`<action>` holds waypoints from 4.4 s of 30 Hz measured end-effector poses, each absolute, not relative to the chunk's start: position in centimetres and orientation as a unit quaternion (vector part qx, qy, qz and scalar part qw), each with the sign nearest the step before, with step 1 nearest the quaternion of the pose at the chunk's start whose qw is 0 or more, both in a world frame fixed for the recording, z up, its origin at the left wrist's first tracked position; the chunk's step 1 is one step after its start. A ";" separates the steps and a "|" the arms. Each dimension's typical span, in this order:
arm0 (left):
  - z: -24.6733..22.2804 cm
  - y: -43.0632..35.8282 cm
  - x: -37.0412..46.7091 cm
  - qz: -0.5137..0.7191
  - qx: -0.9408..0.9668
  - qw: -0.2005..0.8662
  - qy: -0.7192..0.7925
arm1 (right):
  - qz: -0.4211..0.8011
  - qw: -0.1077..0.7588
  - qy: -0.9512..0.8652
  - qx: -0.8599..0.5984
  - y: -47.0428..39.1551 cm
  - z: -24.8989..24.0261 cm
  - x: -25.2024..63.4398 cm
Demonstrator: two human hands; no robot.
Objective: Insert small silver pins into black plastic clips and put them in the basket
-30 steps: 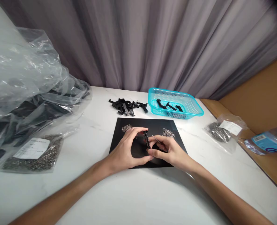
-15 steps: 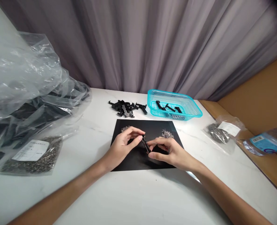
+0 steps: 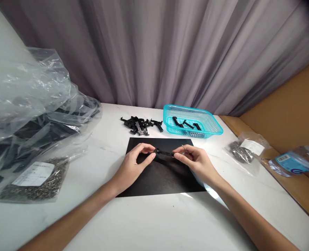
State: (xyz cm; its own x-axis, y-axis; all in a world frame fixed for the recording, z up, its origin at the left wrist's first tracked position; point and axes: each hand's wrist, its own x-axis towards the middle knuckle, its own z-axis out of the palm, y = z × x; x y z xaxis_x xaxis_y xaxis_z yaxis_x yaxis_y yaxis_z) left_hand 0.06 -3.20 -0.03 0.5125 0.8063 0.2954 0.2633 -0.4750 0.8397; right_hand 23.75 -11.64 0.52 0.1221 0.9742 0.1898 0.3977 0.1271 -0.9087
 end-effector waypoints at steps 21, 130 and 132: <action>-0.9 0.5 -1.7 0.332 0.847 0.115 0.399 | -0.172 0.447 -0.607 -0.634 -8.3 -1.3 29.4; -0.2 -4.6 0.2 0.324 0.888 0.221 0.238 | 0.431 0.410 -0.612 -0.521 -12.2 -0.8 21.8; -0.3 -4.6 0.1 0.325 0.885 0.236 0.236 | 0.430 0.413 -0.615 -0.516 -12.3 -0.8 21.7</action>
